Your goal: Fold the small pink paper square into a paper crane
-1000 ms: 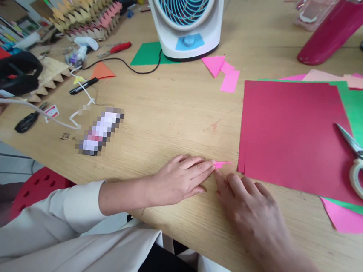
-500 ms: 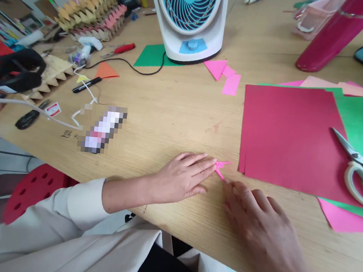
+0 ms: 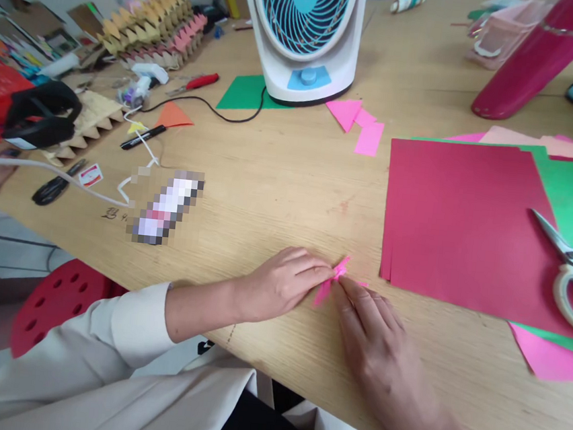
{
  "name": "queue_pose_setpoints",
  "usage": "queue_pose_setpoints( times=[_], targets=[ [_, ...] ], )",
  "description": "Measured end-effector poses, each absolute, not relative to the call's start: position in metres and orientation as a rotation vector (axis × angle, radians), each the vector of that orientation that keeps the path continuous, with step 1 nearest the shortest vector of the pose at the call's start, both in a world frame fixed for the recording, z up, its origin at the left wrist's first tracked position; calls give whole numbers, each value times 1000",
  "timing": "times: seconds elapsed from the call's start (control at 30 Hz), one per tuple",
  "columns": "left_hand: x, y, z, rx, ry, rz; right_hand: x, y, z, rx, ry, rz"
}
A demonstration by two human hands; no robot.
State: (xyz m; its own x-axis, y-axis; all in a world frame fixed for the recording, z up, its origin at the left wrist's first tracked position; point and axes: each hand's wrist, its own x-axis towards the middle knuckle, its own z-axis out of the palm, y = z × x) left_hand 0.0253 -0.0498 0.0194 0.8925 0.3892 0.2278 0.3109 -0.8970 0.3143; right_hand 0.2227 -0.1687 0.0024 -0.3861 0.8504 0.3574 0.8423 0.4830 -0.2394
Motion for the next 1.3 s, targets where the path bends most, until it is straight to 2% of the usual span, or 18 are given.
queue_pose_setpoints(
  times=[0.2,0.43,0.67,0.9,1.3],
  targets=[
    [23,-37,19,2782,383,433,233,-165,-14,-1394,-2308,21],
    [22,-39,21,2865,306,440,230,-159,-2,-1398,-2208,48],
    [22,-39,19,2804,348,379,237,-161,-1,-1368,-2309,-7],
    [28,-26,20,2714,589,404,238,-162,0,-1375,-2339,14],
    [63,15,54,2429,519,-115,242,-160,1,-1365,-2339,80]
  ],
)
